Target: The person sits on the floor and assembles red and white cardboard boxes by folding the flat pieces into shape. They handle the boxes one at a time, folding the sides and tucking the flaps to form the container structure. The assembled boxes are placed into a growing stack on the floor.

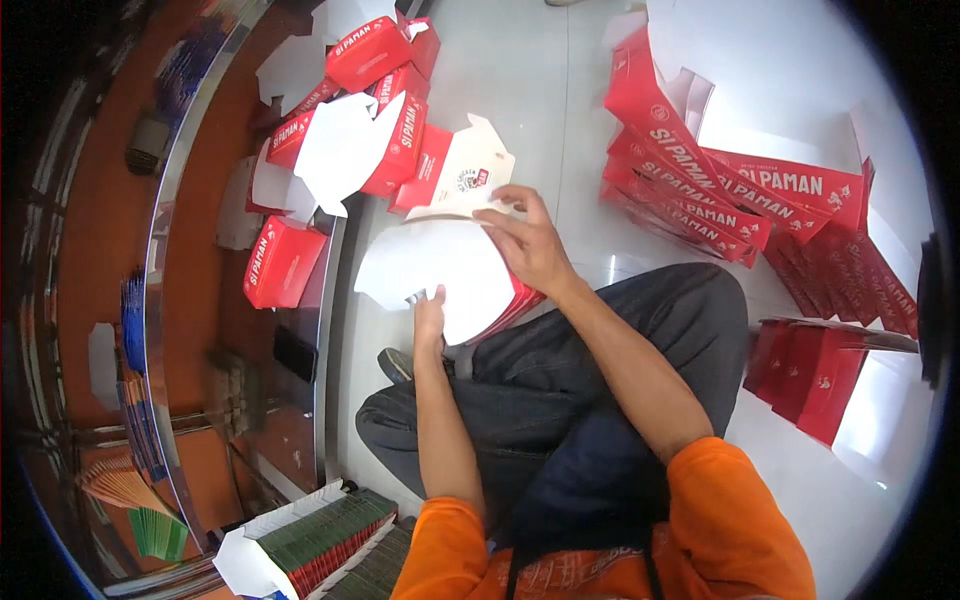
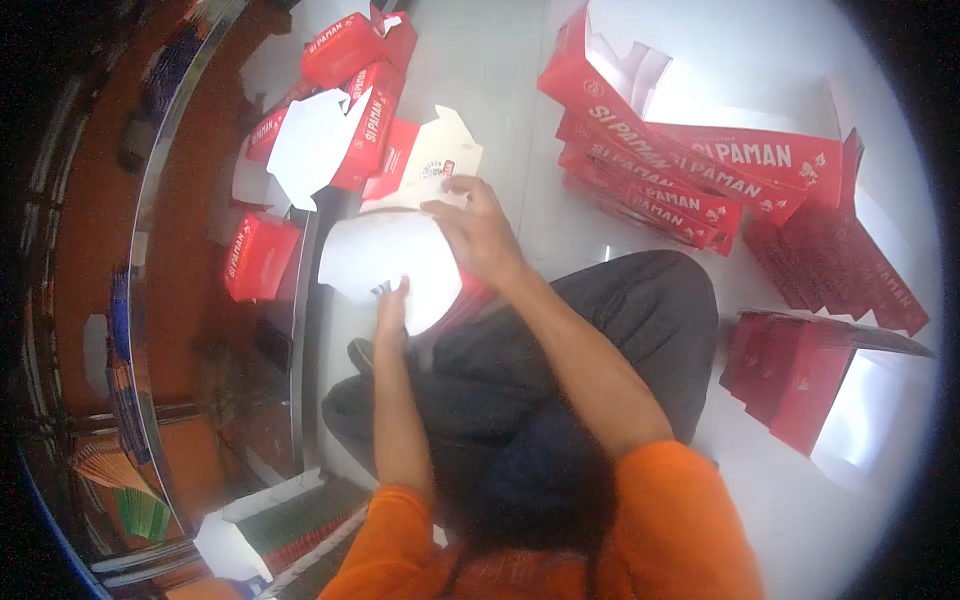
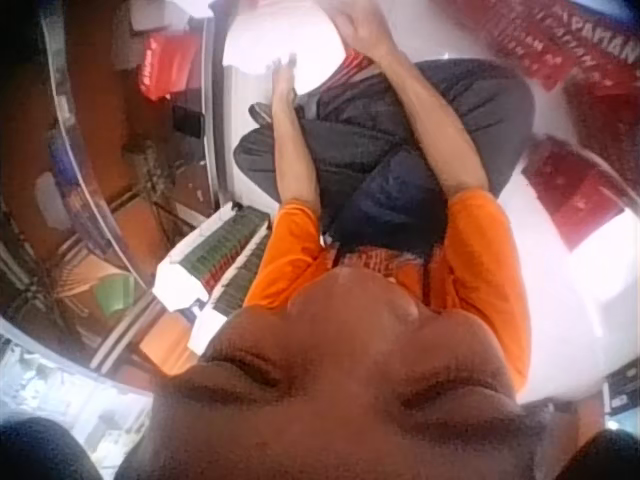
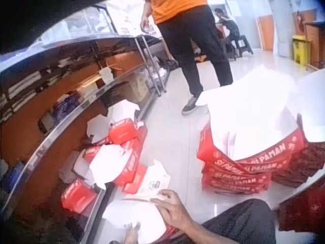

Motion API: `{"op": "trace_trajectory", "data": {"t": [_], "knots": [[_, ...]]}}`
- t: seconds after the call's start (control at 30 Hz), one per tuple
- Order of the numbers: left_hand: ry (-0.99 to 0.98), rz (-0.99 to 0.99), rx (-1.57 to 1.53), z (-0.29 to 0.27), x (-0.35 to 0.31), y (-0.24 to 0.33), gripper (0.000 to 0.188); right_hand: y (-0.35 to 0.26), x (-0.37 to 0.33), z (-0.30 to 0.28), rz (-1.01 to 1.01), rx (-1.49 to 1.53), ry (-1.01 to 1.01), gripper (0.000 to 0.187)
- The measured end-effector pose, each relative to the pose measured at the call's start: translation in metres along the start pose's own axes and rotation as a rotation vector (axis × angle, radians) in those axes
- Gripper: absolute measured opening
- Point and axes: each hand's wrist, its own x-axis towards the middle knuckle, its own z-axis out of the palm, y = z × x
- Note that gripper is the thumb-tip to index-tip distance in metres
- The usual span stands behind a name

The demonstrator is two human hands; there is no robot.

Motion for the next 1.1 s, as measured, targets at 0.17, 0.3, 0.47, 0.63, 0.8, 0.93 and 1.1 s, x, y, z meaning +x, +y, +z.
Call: {"op": "trace_trajectory", "data": {"t": [0.17, 0.3, 0.47, 0.63, 0.8, 0.93, 1.1], "knots": [[-0.014, 0.027, 0.022, 0.006, 0.001, 0.001, 0.044, 0.01, 0.0, -0.002, 0.105, 0.073, 0.044, 0.014], [-0.039, -0.006, 0.019, 0.006, -0.003, 0.003, 0.043, 0.006, 0.002, -0.001, 0.228, 0.085, 0.078, 0.022], [-0.03, 0.024, 0.141, 0.009, 0.0, 0.003, 0.038, 0.005, 0.01, 0.002, 0.258, 0.088, 0.317, 0.054], [0.053, -0.012, 0.14, -0.002, 0.012, -0.01, 0.043, 0.025, 0.003, -0.005, 0.699, 0.377, -0.117, 0.047], [0.095, -0.016, 0.015, -0.002, 0.016, -0.016, 0.046, 0.022, 0.005, -0.006, 0.777, 0.351, -0.145, 0.045], [0.245, 0.131, 0.2, 0.001, 0.01, -0.012, 0.04, 0.032, -0.011, 0.01, 0.713, 0.086, -0.268, 0.049], [0.261, 0.164, 0.348, 0.008, -0.003, 0.001, 0.046, 0.04, -0.024, 0.014, 0.705, -0.194, -0.358, 0.036]]}}
